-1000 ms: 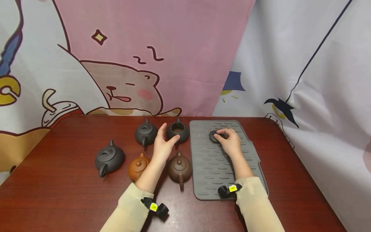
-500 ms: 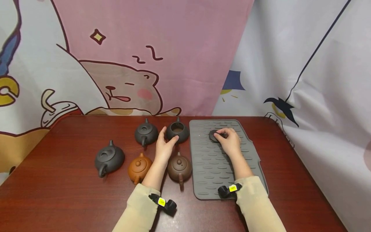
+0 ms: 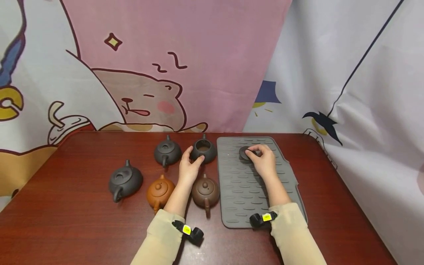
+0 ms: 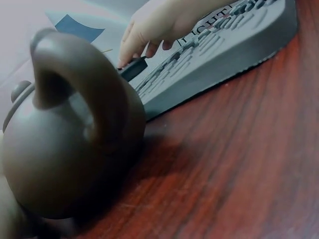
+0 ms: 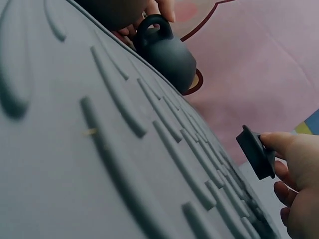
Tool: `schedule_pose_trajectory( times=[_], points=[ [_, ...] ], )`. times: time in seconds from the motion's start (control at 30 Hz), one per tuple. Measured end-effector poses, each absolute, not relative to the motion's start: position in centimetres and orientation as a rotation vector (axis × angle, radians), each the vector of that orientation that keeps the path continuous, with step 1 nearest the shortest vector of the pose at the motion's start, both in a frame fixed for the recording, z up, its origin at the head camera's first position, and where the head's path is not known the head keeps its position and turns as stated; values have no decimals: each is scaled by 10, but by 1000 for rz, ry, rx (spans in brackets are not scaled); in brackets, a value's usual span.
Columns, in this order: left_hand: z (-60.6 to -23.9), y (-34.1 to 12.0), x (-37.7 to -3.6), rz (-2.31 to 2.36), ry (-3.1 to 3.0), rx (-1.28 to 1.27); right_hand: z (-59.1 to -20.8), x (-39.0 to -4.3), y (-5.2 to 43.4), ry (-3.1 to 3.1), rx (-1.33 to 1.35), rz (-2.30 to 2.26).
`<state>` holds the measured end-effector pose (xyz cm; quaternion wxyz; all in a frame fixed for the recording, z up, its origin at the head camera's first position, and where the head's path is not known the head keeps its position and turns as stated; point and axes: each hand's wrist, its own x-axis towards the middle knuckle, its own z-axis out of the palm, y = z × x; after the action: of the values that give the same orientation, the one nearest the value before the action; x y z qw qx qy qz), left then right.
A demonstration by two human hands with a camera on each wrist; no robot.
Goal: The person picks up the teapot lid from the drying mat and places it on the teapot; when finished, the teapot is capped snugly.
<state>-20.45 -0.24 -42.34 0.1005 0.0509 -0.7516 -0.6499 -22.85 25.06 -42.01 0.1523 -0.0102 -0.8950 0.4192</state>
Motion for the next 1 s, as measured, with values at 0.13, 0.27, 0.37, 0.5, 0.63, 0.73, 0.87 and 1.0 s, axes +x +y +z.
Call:
schedule_pose_trajectory(
  times=[0.13,0.27,0.37,0.5,0.63,0.73,0.87,1.0],
  points=[
    [-424,-1,-206,-1919,-2214,153,-412,-225,249,-2525,18,1218],
    [-425,-1,-207,-1922,-2204,158,-405,-223,244,-2494,71,1220],
    [-425,-1,-207,-1925,-2200,161,-400,-221,239,-2484,83,1219],
    [-424,-1,-206,-1936,-2191,164,-394,-220,233,-2487,97,1212],
    [-425,-1,-205,-1932,-2187,158,-386,-220,226,-2483,129,1215],
    [-425,-2,-205,-1927,-2189,160,-381,-222,221,-2480,159,1227],
    [-424,-2,-206,-1938,-2189,172,-375,-224,213,-2469,208,1254],
    [-424,-1,-206,-1931,-2191,176,-370,-224,203,-2468,237,1266]
  ],
)
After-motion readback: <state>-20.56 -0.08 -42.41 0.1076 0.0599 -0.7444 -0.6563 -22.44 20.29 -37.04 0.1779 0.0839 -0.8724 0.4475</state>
